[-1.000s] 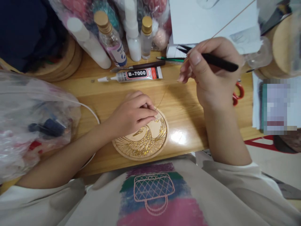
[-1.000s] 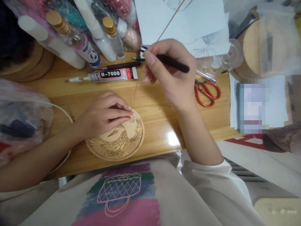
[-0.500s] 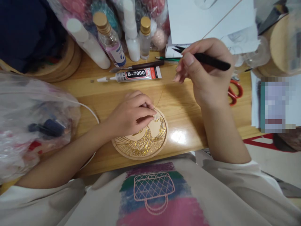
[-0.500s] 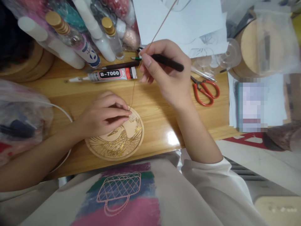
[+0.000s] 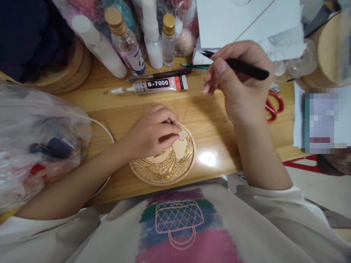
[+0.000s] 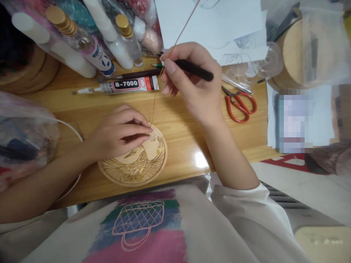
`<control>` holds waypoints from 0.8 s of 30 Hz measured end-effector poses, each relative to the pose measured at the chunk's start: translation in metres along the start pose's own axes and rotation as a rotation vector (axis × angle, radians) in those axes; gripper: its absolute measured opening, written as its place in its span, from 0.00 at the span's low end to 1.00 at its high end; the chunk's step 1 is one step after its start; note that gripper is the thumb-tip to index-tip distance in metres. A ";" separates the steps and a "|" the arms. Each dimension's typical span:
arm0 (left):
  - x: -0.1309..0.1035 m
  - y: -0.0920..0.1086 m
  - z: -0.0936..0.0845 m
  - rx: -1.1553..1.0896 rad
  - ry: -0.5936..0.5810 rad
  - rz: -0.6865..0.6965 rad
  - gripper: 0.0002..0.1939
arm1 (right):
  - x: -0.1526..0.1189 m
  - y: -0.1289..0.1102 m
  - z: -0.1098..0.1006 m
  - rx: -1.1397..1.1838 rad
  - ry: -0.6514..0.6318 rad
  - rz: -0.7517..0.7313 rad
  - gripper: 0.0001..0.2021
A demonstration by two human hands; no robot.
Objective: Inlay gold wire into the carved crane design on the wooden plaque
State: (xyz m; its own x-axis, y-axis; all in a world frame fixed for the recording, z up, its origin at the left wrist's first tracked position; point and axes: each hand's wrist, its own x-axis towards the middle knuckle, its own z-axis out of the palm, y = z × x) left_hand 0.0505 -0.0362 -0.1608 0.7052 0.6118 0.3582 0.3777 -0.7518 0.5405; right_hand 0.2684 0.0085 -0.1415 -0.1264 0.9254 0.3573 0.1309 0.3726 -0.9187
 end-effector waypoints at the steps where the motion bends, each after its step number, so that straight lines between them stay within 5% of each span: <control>1: 0.000 0.000 0.000 0.000 0.003 0.002 0.03 | 0.000 0.000 0.000 0.003 -0.003 -0.003 0.08; 11: 0.001 0.000 0.001 -0.003 0.016 0.005 0.03 | 0.000 0.000 0.001 0.120 0.010 0.009 0.02; 24: 0.000 0.000 0.000 -0.010 -0.007 -0.018 0.03 | -0.001 -0.001 0.000 0.026 0.012 0.011 0.08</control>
State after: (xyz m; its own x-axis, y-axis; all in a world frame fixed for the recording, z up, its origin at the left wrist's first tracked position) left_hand 0.0509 -0.0359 -0.1611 0.7028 0.6233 0.3429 0.3841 -0.7382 0.5545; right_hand 0.2680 0.0073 -0.1413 -0.1132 0.9303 0.3488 0.1062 0.3604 -0.9267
